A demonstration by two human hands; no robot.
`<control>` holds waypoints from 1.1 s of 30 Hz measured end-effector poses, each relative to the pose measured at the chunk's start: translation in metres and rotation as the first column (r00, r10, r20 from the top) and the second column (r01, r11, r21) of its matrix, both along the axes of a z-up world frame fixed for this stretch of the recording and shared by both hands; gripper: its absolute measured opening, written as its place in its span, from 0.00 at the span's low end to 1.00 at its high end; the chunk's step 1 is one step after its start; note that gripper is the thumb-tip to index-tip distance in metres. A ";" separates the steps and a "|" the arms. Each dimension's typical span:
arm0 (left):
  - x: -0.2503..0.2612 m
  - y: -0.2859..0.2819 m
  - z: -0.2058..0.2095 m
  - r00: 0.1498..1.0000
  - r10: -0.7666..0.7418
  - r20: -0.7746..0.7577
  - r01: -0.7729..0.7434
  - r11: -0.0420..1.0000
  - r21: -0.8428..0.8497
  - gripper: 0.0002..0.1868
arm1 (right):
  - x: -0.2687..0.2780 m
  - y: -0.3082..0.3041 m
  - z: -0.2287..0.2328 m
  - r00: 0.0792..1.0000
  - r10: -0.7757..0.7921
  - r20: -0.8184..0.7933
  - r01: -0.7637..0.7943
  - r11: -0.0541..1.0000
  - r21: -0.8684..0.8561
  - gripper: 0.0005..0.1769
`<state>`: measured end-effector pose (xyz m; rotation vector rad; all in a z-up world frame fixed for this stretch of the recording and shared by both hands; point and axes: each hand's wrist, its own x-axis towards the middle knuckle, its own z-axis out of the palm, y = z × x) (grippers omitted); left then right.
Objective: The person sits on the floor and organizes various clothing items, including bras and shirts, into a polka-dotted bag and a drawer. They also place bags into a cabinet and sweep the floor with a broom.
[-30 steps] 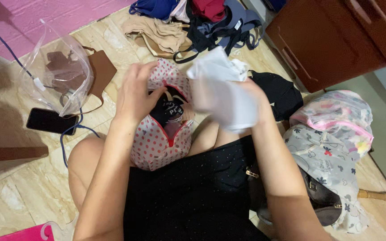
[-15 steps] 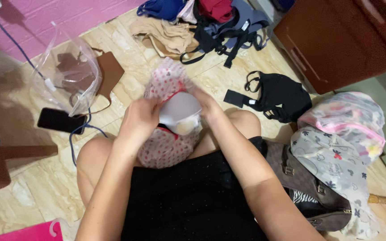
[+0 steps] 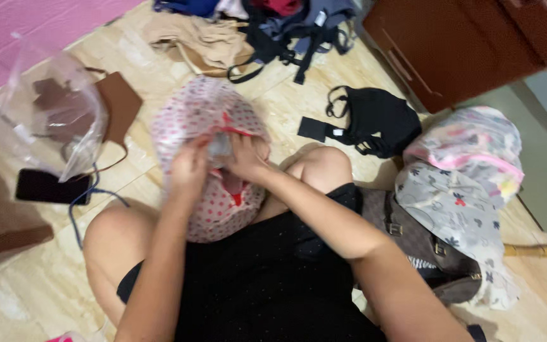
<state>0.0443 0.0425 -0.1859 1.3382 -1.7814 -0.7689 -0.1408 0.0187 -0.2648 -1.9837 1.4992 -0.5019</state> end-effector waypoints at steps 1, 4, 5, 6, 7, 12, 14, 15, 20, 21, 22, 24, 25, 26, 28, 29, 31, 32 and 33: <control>0.007 -0.003 -0.001 1.000 0.009 0.030 -0.009 1.000 -0.012 0.15 | -0.013 0.006 0.011 0.997 0.061 -0.043 -0.066 0.992 -0.111 0.44; 0.011 -0.006 0.015 0.999 0.007 0.052 -0.008 1.000 0.013 0.14 | -0.086 0.001 0.044 0.833 0.333 0.442 -0.301 0.943 -0.144 0.40; 0.010 -0.002 0.025 1.000 0.004 0.022 -0.005 0.998 0.067 0.14 | -0.118 -0.009 0.052 0.503 0.274 0.820 -0.444 0.896 -0.028 0.36; 0.009 0.002 0.037 1.000 0.002 -0.008 -0.001 0.993 0.122 0.14 | -0.147 -0.008 0.054 0.711 -0.260 0.653 0.057 0.947 0.315 0.41; 0.006 0.003 0.050 0.998 0.050 0.048 -0.058 0.984 0.168 0.15 | -0.185 -0.018 0.056 0.773 -0.173 0.611 0.206 0.978 0.017 0.18; -0.017 0.010 0.097 0.973 0.164 -0.164 -0.178 0.981 -0.073 0.39 | -0.301 0.009 0.023 0.438 -0.478 -0.761 0.388 0.864 -0.320 0.45; -0.022 0.013 0.103 0.981 0.157 -0.115 -0.171 0.978 -0.120 0.39 | -0.311 0.016 0.010 0.576 -0.334 -0.746 0.406 0.909 -0.093 0.43; -0.024 0.014 0.106 0.985 0.152 -0.087 -0.163 0.977 -0.141 0.39 | -0.310 0.018 0.007 0.637 -0.469 -0.612 0.511 0.851 -0.120 0.34; -0.050 0.017 0.116 0.985 0.123 0.123 -0.063 0.910 -0.410 0.36 | -0.287 -0.004 0.069 0.380 -0.595 0.708 0.609 0.737 0.292 0.19; -0.058 0.019 0.118 0.988 0.042 0.146 0.015 0.930 -0.367 0.37 | -0.277 -0.005 0.088 0.289 -0.541 0.790 0.497 0.790 0.360 0.16; -0.069 0.020 0.118 0.985 -0.041 0.166 0.093 0.942 -0.322 0.39 | -0.265 -0.003 0.107 0.181 -0.494 0.851 0.371 0.835 0.406 0.15; -0.096 0.011 0.114 0.991 -0.126 0.044 0.133 0.958 -0.254 0.63 | -0.234 0.001 0.139 0.109 -0.456 0.883 0.151 0.886 0.438 0.13; -0.105 0.009 0.110 0.985 -0.163 -0.058 0.150 0.973 -0.175 0.60 | -0.217 0.004 0.152 0.073 -0.440 0.895 0.036 0.898 0.439 0.13; -0.111 0.007 0.106 0.968 -0.190 -0.163 0.176 0.979 -0.099 0.58 | -0.199 0.006 0.161 0.068 -0.434 0.898 0.021 0.901 0.434 0.13; -0.113 0.001 0.100 0.957 -0.211 -0.197 0.220 0.975 0.023 0.43 | -0.166 0.006 0.175 0.053 -0.419 0.906 -0.003 0.907 0.420 0.16; -0.109 -0.001 0.096 0.969 -0.215 -0.123 0.225 0.972 0.072 0.32 | -0.154 0.008 0.179 0.299 -0.313 0.901 0.157 0.948 0.277 0.21; -0.093 -0.002 0.091 0.964 -0.220 -0.151 0.234 0.969 0.076 0.23 | -0.132 0.014 0.182 0.739 -0.179 0.650 0.326 0.939 -0.112 0.32; -0.085 -0.002 0.090 0.942 -0.221 -0.251 0.236 0.971 0.029 0.22 | -0.122 0.017 0.182 0.440 -0.192 0.877 0.121 0.981 0.153 0.29; -0.079 -0.002 0.090 0.910 -0.228 -0.347 0.235 0.972 -0.023 0.22 | -0.113 0.020 0.181 0.086 -0.294 0.952 -0.174 0.936 0.305 0.27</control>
